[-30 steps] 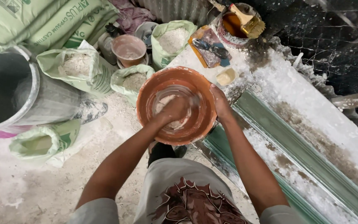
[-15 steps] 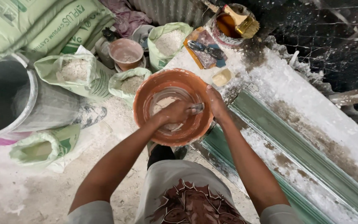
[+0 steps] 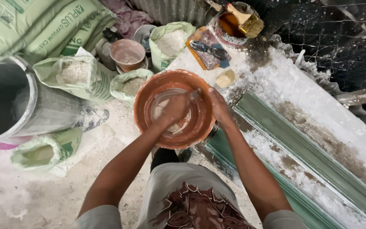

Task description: The person mixes a white powdery substance in an orange bowl using a small trowel. They stir the contents thoroughly, scraping the sides of the bowl to combine the mixture. The person then lifts the bowl and tilts it to inspect the consistency of the mixture.

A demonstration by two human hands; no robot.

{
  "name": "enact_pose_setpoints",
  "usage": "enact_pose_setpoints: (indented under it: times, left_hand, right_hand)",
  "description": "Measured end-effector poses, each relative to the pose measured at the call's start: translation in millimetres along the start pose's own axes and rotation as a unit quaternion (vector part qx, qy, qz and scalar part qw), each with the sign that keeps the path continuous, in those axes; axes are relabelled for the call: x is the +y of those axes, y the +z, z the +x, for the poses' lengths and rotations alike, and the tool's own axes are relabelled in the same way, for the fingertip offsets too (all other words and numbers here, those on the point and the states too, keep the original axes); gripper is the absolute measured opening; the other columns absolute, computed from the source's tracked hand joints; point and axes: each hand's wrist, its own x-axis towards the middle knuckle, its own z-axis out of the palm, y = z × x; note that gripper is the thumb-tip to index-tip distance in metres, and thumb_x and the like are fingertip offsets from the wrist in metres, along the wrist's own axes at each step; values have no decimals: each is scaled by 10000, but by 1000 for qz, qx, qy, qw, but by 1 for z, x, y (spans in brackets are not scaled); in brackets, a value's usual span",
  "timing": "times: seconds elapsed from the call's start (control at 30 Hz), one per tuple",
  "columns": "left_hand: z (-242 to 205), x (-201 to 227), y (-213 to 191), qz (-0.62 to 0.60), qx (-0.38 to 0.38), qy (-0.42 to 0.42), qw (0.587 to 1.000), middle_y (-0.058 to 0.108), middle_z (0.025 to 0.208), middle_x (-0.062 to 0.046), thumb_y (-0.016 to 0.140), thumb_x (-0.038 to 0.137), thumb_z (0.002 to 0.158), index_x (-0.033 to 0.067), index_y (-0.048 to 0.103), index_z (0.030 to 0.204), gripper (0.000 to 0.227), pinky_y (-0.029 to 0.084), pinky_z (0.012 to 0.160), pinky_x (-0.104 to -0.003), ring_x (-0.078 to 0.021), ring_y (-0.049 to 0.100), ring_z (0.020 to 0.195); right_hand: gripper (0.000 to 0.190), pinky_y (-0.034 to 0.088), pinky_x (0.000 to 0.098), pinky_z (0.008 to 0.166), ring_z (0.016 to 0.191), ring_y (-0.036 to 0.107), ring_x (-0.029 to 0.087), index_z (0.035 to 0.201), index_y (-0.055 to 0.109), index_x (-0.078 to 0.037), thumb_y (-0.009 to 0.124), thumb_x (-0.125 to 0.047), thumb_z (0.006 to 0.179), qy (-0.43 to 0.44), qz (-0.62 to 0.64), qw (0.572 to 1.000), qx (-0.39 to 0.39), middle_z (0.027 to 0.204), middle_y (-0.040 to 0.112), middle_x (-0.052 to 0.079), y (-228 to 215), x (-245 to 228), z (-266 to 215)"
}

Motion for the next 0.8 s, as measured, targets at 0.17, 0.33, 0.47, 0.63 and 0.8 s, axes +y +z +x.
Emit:
enact_pose_setpoints:
  times: [0.17,0.33,0.47,0.63,0.8]
  left_hand:
    - [15,-61,45,-1,-34,126,991,729,1005,-277,499,214,1036,38,691,1141,281,555,858,-532,-414,733,960]
    - [-11,-6,-3,106,46,16,993,710,964,-291,460,243,1059,1,644,1192,332,533,787,-573,-458,701,894]
    - [-49,15,-1,19,21,129,991,705,963,-293,468,136,986,55,676,1214,319,528,783,-565,-469,692,881]
    - [-73,36,20,49,-63,125,989,731,1002,-247,511,140,986,87,668,1210,278,550,810,-545,-429,717,926]
    - [-77,32,24,125,-81,130,980,730,941,-237,487,85,901,136,642,1333,461,564,753,-548,-406,726,838]
  right_hand:
    - [614,441,364,1115,1290,560,226,1486,492,17,487,-430,1065,-71,111,990,-46,1429,593,139,7,2,-16]
    - [539,427,342,1112,1300,550,194,1485,506,-31,484,-396,1088,-115,73,990,-18,1419,604,97,8,1,-62]
    - [586,475,364,1025,1175,590,226,1519,449,-82,586,-368,1026,-90,-39,995,25,1285,648,159,-12,18,-72]
    - [725,469,377,990,1185,542,228,1579,319,-142,641,-371,971,-54,-51,997,-14,1317,581,164,-15,-30,-50]
    - [614,428,355,1110,1342,532,226,1498,489,-54,695,-360,1008,-55,-33,992,-109,1467,586,147,-12,6,2]
